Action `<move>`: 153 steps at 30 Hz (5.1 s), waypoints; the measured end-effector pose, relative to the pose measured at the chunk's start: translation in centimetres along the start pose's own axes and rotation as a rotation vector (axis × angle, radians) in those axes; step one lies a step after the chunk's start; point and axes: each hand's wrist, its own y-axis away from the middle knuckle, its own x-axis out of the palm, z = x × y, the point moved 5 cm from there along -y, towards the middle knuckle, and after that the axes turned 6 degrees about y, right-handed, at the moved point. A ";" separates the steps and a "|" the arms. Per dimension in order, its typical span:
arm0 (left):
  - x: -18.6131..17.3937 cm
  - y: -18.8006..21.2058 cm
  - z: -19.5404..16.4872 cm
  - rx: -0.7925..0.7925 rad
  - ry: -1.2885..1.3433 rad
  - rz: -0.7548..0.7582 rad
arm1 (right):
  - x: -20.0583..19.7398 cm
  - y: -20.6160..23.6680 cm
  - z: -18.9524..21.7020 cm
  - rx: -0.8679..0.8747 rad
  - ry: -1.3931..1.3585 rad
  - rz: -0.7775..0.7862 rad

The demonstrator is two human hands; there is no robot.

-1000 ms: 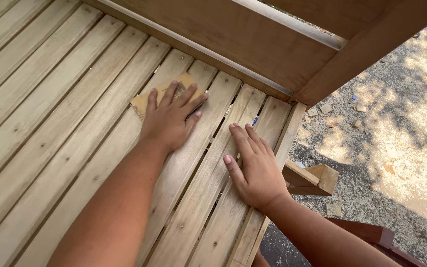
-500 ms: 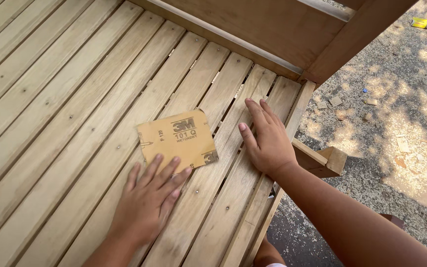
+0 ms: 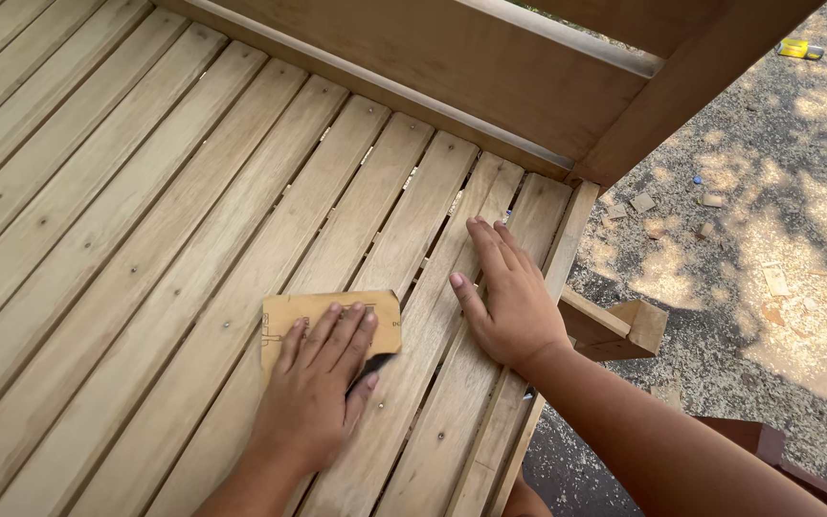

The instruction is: The person sands the surface of a wooden bed frame using a sandpaper sheet. They move the sandpaper back and forth across the slats and along the side rails, smoothing the wood. The person occasionally repositions the sandpaper and uses both hands to guide the motion.

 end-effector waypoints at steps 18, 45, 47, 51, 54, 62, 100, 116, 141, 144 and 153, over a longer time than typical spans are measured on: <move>4.2 -13.2 -0.7 -0.015 0.028 0.146 | -0.4 0.5 -0.3 -0.016 -0.114 -0.055; 4.6 -14.7 -10.6 0.077 -0.120 0.340 | -0.6 1.5 -1.9 -0.163 -0.289 -0.229; 4.7 -9.9 -10.5 -0.046 0.131 0.322 | -0.4 1.3 -2.1 -0.172 -0.260 -0.241; 4.8 2.6 -9.5 -0.018 0.266 0.149 | 0.4 0.8 -1.7 -0.156 -0.098 -0.170; 5.4 14.3 -8.8 0.007 0.123 -0.008 | 2.4 0.3 0.9 -0.151 0.016 -0.058; 8.3 38.9 -4.7 -0.192 -0.490 -0.453 | 10.9 3.1 12.3 -0.305 0.090 0.278; 0.3 -12.6 6.0 -0.715 0.107 -0.063 | 9.5 -22.1 2.7 -0.564 -0.252 0.137; -3.9 -29.3 24.3 -0.994 -0.022 -0.103 | 11.5 -26.2 3.6 -0.302 -0.145 0.269; -3.2 -28.5 19.6 -0.966 0.036 -0.081 | 11.7 -25.9 3.5 -0.318 -0.130 0.238; -1.6 -27.1 15.9 -0.852 0.029 0.011 | 11.5 -26.0 3.7 -0.311 -0.142 0.243; -2.2 -28.6 23.7 -0.933 -0.014 -0.148 | 11.3 -26.1 4.1 -0.275 -0.051 0.308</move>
